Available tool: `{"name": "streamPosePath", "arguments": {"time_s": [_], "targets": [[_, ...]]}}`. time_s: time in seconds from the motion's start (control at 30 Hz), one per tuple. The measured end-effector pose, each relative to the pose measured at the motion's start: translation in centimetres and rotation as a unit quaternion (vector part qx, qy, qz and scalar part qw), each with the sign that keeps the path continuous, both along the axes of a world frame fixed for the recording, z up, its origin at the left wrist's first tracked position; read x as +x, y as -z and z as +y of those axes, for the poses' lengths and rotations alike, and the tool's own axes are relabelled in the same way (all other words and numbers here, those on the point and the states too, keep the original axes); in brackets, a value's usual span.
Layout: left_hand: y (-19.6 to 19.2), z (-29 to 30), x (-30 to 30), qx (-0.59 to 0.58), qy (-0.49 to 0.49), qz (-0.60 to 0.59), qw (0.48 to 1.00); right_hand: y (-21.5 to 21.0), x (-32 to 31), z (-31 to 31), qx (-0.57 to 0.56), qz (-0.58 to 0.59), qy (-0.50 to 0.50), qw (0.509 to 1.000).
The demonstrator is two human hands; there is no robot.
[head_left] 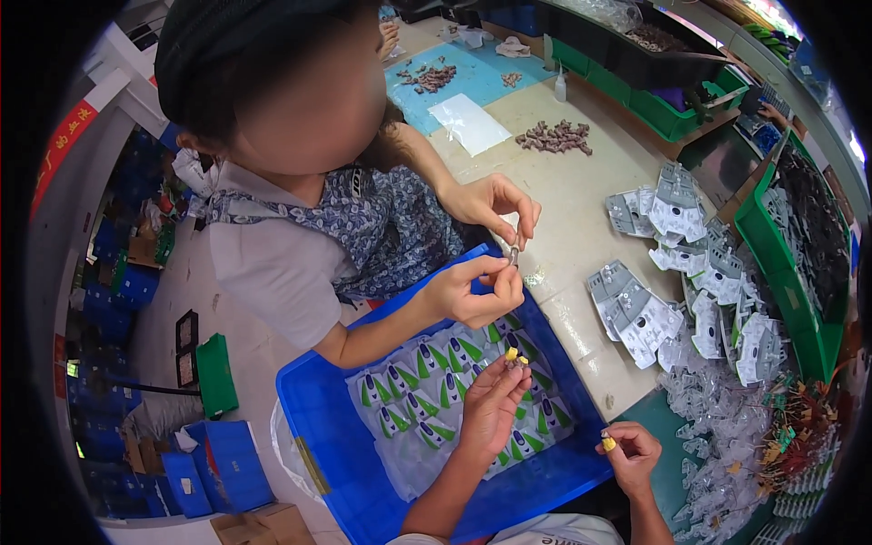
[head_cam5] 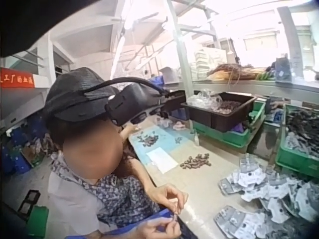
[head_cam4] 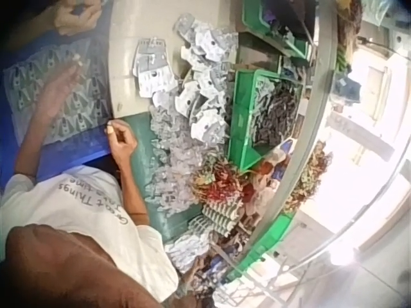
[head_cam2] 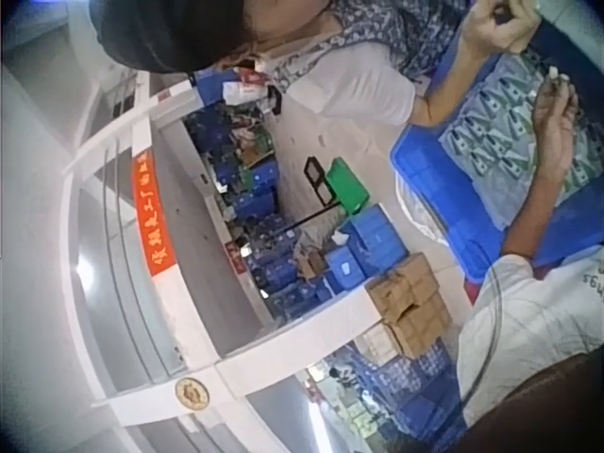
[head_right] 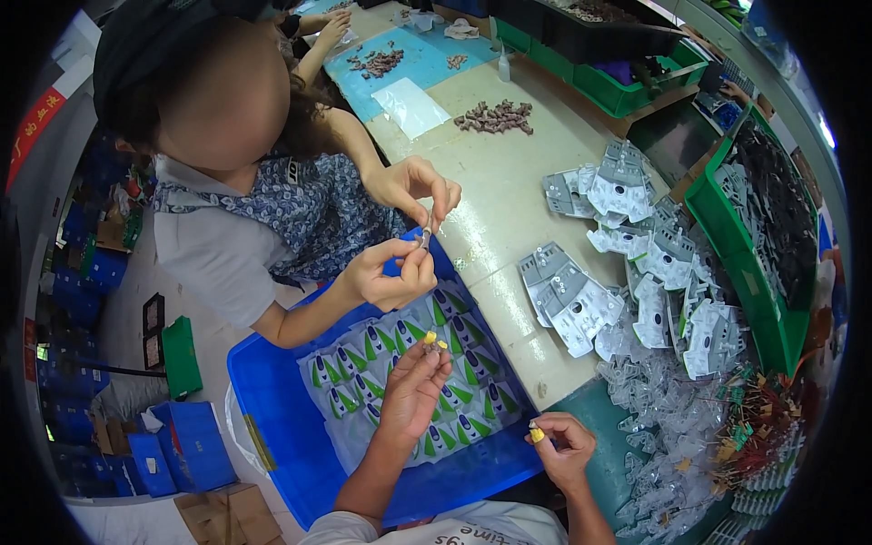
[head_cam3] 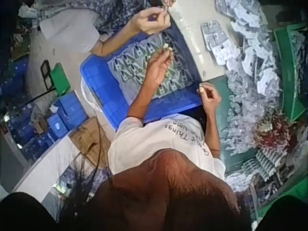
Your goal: The person assembles toy components by hand, connecting wiring and small pieces together. The person then fits the assembled parts into plastic toy housings and arranges the completed pieces into a blue container.
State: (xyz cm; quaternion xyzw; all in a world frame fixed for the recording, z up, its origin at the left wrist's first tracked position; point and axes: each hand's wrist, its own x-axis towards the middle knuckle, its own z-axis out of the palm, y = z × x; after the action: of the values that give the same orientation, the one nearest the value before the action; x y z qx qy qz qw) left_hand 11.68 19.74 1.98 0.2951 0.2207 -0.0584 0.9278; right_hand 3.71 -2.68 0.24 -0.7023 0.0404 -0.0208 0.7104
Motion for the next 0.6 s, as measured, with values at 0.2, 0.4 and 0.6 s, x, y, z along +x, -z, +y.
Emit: {"name": "streamPosePath", "arguments": {"time_s": [0.2, 0.4, 0.6], "targets": [[0.39, 0.2, -0.19, -0.005, 0.001, -0.009, 1.0, -0.08, 0.05, -0.02, -0.001, 0.0, -0.003, 1.0], [0.19, -0.15, -0.36, 0.011, 0.009, 0.006, 1.0, 0.14, -0.22, -0.06, -0.009, 0.0, 0.0, 1.0], [0.23, -0.32, -0.35, 0.036, 0.007, -0.03, 0.999, 0.12, -0.01, -0.15, -0.006, -0.004, -0.006, 1.0]]}}
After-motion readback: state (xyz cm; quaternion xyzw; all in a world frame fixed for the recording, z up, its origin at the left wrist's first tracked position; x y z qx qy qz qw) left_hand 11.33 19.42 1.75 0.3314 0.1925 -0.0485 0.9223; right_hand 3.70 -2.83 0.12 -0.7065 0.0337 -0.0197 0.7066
